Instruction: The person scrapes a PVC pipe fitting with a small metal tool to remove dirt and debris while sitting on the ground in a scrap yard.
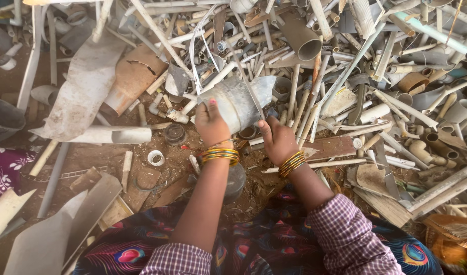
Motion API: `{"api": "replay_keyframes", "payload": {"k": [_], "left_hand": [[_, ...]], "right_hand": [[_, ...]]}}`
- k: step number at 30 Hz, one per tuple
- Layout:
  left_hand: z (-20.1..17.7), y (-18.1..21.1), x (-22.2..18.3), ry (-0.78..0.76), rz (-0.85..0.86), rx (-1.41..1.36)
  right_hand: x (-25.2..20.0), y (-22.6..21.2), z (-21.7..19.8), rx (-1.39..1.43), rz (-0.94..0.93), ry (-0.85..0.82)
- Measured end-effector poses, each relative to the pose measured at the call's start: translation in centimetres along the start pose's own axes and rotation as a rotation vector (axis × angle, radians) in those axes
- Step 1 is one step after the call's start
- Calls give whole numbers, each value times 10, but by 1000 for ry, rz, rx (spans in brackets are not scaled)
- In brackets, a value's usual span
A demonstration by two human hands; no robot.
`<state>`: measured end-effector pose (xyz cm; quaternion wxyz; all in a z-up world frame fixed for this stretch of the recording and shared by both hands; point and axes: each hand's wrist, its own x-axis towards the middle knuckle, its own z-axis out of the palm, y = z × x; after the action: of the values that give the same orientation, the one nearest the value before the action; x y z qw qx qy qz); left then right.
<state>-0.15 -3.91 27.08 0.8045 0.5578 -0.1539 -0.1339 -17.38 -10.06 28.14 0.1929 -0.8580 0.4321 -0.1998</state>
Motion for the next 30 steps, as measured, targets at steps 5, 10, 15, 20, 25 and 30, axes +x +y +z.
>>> {"api": "replay_keyframes", "payload": {"k": [5, 10, 15, 20, 25, 30], "left_hand": [[-5, -4, 5, -14, -114, -96], [-4, 3, 4, -65, -106, -311], [-1, 2, -7, -16, -72, 87], [3, 6, -18, -77, 132, 0], [1, 16, -26, -80, 229, 143], [-3, 27, -26, -100, 301, 261]], "right_hand": [[-1, 1, -7, -4, 121, 31], [-2, 1, -10, -66, 42, -85], [-2, 0, -16, 41, 63, 22], [-3, 1, -16, 69, 62, -66], [-1, 12, -10, 175, 5, -23], [0, 20, -10, 197, 71, -88]]}}
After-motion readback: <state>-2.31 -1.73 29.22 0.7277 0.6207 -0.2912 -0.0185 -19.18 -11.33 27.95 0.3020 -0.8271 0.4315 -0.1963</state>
